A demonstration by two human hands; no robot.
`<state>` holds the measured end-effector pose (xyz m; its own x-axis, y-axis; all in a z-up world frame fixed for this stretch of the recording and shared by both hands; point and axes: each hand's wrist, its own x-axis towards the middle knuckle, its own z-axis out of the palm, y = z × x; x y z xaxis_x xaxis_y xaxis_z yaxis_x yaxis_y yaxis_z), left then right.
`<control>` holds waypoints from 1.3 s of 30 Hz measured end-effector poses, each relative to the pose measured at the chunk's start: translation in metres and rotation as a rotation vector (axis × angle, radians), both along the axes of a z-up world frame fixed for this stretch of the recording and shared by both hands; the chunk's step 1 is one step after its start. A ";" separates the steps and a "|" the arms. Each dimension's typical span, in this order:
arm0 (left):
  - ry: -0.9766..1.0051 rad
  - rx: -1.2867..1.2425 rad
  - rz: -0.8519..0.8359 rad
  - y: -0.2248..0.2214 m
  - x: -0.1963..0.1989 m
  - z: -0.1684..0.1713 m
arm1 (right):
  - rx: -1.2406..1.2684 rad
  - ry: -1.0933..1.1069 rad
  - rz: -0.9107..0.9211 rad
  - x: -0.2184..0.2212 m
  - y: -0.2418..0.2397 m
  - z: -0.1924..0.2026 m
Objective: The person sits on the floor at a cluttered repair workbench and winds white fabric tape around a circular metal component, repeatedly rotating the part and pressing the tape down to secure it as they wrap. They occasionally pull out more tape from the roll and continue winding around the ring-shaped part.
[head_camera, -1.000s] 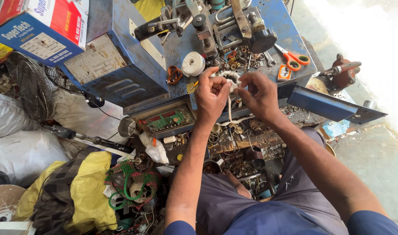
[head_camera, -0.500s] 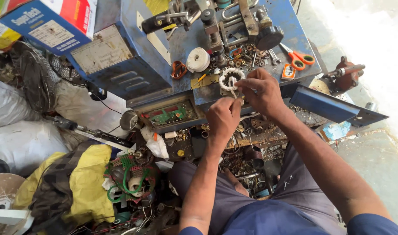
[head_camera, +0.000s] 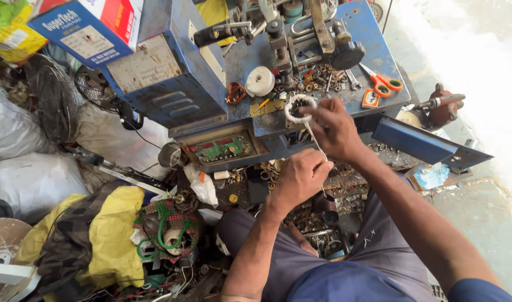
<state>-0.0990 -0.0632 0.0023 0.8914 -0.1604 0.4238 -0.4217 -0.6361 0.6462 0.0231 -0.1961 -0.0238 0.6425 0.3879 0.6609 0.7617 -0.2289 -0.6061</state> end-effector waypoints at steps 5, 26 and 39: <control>-0.041 -0.013 -0.081 0.018 0.025 0.010 | 0.113 0.021 0.027 0.003 0.001 -0.030; -0.282 0.147 -0.170 0.080 0.105 0.010 | 0.833 1.116 0.468 0.036 -0.001 -0.066; -0.155 0.394 -0.049 0.046 0.127 0.041 | 0.828 0.995 0.383 0.039 0.012 -0.070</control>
<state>0.0281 -0.0177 0.0432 0.8092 -0.3780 0.4498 -0.5308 -0.7984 0.2841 0.0620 -0.1836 -0.0934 0.9243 0.3665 0.1068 -0.1453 0.5965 -0.7893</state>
